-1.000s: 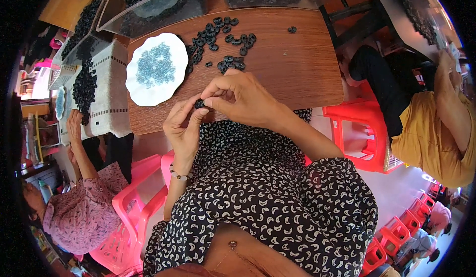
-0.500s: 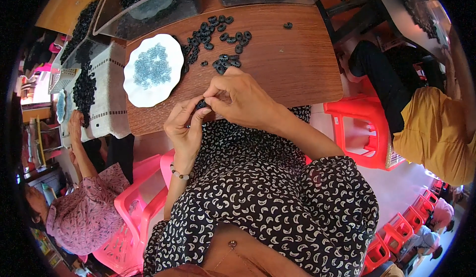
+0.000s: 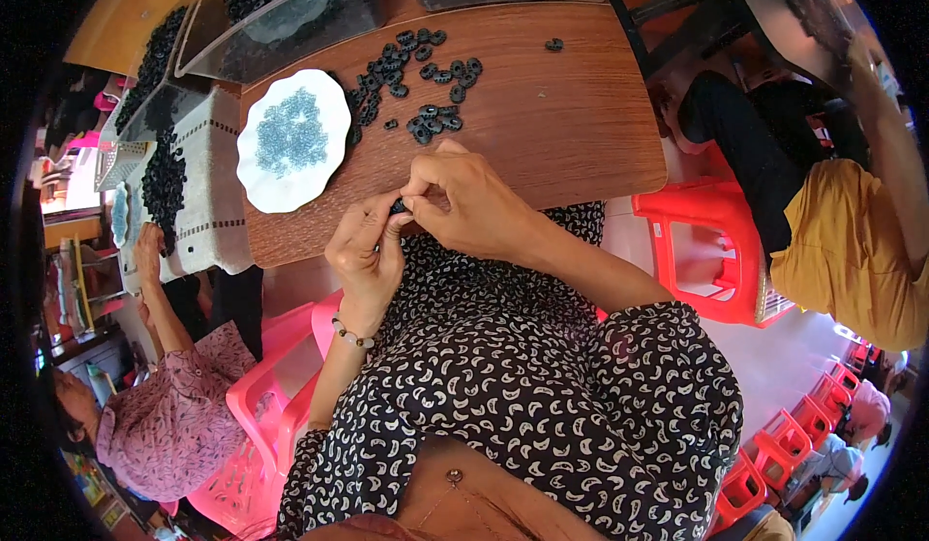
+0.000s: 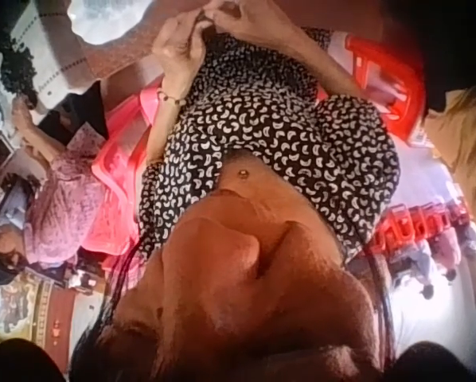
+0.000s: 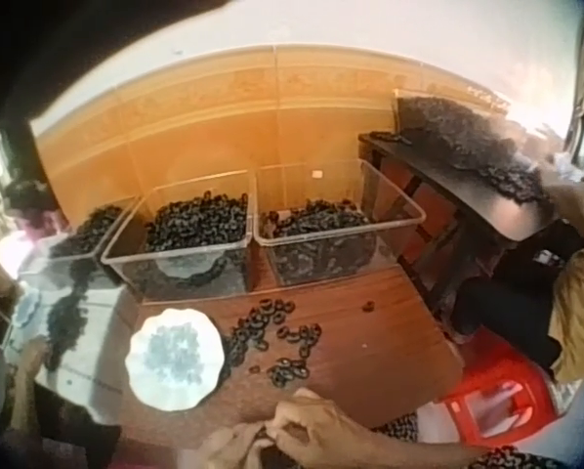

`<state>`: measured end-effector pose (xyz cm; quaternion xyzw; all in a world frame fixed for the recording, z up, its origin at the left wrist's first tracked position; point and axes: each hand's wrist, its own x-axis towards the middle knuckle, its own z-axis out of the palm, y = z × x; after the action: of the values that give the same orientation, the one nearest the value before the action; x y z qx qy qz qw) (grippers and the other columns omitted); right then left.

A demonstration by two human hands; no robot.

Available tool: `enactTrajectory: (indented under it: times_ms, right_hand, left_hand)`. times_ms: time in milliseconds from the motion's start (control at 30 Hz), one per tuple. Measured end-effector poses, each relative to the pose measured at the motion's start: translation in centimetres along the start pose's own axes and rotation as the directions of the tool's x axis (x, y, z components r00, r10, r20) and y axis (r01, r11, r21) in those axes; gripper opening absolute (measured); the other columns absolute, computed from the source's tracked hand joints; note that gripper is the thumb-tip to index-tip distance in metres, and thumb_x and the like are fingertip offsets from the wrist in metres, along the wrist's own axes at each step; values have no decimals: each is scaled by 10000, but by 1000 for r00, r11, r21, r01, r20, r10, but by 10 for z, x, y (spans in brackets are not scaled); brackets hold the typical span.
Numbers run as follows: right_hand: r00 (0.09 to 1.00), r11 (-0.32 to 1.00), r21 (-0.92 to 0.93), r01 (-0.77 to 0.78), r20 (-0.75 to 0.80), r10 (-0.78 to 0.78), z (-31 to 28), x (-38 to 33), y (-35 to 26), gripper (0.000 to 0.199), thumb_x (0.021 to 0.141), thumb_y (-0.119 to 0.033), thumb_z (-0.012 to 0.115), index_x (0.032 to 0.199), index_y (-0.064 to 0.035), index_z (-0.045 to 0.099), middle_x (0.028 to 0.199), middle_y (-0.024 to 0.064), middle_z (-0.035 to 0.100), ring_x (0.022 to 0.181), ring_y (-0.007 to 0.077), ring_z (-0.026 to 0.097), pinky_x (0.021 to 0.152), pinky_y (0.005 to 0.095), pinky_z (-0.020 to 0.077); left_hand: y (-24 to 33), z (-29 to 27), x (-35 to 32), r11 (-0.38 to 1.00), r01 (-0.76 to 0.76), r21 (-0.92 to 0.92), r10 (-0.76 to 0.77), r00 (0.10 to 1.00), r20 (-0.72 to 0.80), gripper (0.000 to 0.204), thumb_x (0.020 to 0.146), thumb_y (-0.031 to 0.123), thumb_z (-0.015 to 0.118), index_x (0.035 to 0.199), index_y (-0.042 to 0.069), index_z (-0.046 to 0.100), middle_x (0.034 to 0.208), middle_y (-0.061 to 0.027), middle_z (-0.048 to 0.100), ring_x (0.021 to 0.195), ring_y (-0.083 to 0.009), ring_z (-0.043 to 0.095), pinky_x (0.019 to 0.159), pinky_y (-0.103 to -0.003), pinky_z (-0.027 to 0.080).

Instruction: The person picks up a black plastic piece and a small metal pin by hand, inserts the pin into the piece, and places the assembled unit onto the table, repeating this process with items from the table and a white plate.

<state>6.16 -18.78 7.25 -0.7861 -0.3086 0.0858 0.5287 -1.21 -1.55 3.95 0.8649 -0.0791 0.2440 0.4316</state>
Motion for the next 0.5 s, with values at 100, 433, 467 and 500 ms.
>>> enactTrajectory:
  times_ms: [100, 433, 467, 500]
  right_hand:
    - [1000, 1000, -23, -15, -3, 15, -1, -1, 1, 72, 872, -37, 722, 902, 10, 677, 813, 77, 640, 804, 161, 560, 624, 296, 455]
    - [961, 919, 303, -251, 188, 201, -32, 6, 4, 231, 971, -94, 704, 1172, 18, 689, 1013, 47, 729, 885, 52, 639, 770, 223, 522]
    - [962, 919, 303, -251, 185, 201, -32, 4, 7, 231, 971, -94, 704, 1172, 18, 689, 1013, 47, 729, 885, 52, 639, 770, 223, 522]
    - [968, 912, 333, -238, 162, 193, -31, 3, 12, 277, 986, -133, 693, 1217, 17, 675, 1025, 57, 734, 882, 61, 647, 772, 224, 527]
  left_hand:
    - [0, 3, 2, 997, -42, 63, 41, 999, 31, 244, 876, -20, 742, 1119, -3, 744, 971, -147, 724, 805, -230, 696, 698, -308, 547]
    - [11, 7, 12, 991, 67, -115, -68, 998, 0, 249, 878, 31, 758, 1126, 15, 746, 973, -139, 715, 811, -254, 697, 704, -334, 549]
    - [11, 6, 13, 987, 89, -132, -88, 996, 11, 246, 879, 46, 767, 1123, 18, 752, 979, -135, 717, 811, -244, 695, 698, -325, 547]
    - [12, 5, 13, 983, 111, -148, -109, 994, 21, 244, 880, 62, 776, 1120, 22, 757, 985, -130, 719, 810, -235, 693, 693, -316, 545]
